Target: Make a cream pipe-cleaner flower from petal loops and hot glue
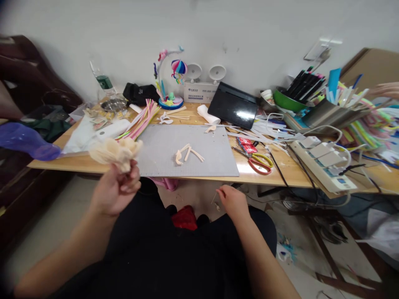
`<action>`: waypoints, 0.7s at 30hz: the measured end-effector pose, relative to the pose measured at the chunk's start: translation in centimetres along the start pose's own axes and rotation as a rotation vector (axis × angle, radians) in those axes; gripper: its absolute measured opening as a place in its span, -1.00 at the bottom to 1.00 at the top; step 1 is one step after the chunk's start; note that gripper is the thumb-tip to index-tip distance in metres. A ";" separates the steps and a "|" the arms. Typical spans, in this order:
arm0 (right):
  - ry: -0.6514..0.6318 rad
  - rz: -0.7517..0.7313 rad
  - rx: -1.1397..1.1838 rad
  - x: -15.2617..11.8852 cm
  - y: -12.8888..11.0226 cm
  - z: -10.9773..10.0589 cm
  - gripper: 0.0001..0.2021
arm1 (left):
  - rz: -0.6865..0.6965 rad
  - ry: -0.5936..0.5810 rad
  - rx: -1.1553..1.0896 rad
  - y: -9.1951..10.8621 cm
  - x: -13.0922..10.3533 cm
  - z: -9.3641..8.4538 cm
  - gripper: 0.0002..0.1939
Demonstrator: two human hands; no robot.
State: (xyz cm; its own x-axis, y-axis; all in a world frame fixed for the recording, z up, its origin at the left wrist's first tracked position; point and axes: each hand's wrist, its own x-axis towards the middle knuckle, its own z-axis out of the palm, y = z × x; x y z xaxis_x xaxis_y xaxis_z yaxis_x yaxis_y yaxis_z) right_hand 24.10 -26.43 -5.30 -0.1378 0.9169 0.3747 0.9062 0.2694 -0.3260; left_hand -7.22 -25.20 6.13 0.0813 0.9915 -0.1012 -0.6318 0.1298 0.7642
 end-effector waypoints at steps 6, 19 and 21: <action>0.143 -0.032 0.148 1.3 -1.2 -2.0 -0.85 | -0.062 0.003 0.144 -4.1 0.0 0.1 -0.81; 0.038 -0.283 0.546 4.8 -12.5 -1.6 -0.84 | -0.129 -0.159 0.050 -5.7 -0.2 1.4 -0.71; 0.044 -0.258 0.577 5.8 -12.2 -2.0 -0.85 | -0.131 -0.108 0.037 -3.9 0.0 0.3 -0.72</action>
State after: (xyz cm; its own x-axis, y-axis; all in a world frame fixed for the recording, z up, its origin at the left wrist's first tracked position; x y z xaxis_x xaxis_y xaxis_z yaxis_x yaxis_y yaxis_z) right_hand 13.09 -24.99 2.57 -0.2948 0.7916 0.5352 0.4829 0.6067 -0.6314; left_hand -4.51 -25.75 3.36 0.2442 0.9604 -0.1341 -0.5819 0.2558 0.7720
